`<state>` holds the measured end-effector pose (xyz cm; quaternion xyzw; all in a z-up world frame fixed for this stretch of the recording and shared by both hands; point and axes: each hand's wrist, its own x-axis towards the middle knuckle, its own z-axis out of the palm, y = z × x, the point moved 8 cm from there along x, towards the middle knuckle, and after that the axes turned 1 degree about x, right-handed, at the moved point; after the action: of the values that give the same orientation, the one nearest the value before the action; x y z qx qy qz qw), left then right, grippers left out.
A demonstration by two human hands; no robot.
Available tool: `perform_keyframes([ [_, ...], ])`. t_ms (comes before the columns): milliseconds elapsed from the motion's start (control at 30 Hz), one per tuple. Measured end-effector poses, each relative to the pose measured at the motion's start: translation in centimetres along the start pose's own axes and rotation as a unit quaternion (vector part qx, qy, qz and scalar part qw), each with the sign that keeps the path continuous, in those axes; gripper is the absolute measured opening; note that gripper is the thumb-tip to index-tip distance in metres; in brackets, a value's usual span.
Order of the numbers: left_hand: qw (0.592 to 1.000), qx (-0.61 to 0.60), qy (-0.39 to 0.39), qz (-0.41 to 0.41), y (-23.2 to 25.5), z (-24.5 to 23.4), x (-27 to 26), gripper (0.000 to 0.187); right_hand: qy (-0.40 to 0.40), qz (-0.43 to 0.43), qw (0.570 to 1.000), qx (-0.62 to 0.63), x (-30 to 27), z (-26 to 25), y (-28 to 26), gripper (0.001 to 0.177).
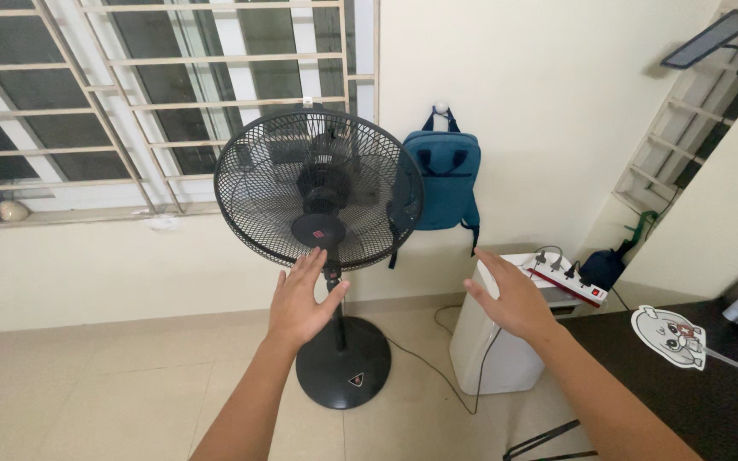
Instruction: The person unplugs a power strip, then removes the front grill and fan blade from a standing fan. They place the grill and blade on a nearby table. The person then reattaches the fan blade to the motor shaft.
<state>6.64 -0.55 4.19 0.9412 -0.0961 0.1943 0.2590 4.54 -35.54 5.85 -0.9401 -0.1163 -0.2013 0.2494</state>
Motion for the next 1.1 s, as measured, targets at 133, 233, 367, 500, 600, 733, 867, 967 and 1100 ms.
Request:
perform_keyframes([
  [133, 1.0, -0.002, -0.002, -0.004, 0.0, 0.0, 0.0, 0.083, -0.002, 0.0, 1.0, 0.001, -0.1, -0.1, -0.1, 0.071],
  [233, 1.0, -0.001, -0.003, -0.006, 0.1, 0.0, 0.0, 0.083, -0.004, 0.006, 1.0, -0.004, -0.1, -0.2, 0.0, 0.071],
  [367, 1.0, 0.002, 0.001, -0.002, 0.4, 0.0, 0.0, 0.082, -0.008, 0.011, 1.0, -0.001, -0.1, -0.2, 0.2, 0.072],
  [500, 1.0, -0.002, -0.001, 0.001, 0.5, 0.2, 0.0, 0.082, -0.027, 0.028, 0.999, -0.014, 0.0, 0.1, 0.8, 0.072],
  [600, 1.0, -0.017, 0.008, 0.014, 0.7, 0.2, 0.0, 0.082, 0.003, 0.008, 1.0, 0.002, -0.3, -0.3, 0.7, 0.07],
  [733, 0.999, -0.02, 0.011, 0.024, 0.7, 0.5, 0.1, 0.081, 0.008, 0.007, 1.0, 0.001, -0.5, -0.3, 0.6, 0.07],
  [867, 0.999, -0.028, 0.002, 0.035, 0.9, 1.1, 0.4, 0.081, 0.012, 0.01, 1.0, -0.001, -0.7, -0.5, 0.4, 0.069],
  [967, 0.998, -0.026, -0.009, 0.049, 1.1, 1.8, 0.9, 0.081, 0.009, 0.044, 0.999, 0.024, -1.1, -0.3, 0.9, 0.071],
  [1100, 0.997, -0.033, -0.028, 0.062, 1.6, 3.0, 1.6, 0.08, 0.028, 0.041, 0.999, -0.019, -1.8, -0.4, 0.9, 0.07],
])
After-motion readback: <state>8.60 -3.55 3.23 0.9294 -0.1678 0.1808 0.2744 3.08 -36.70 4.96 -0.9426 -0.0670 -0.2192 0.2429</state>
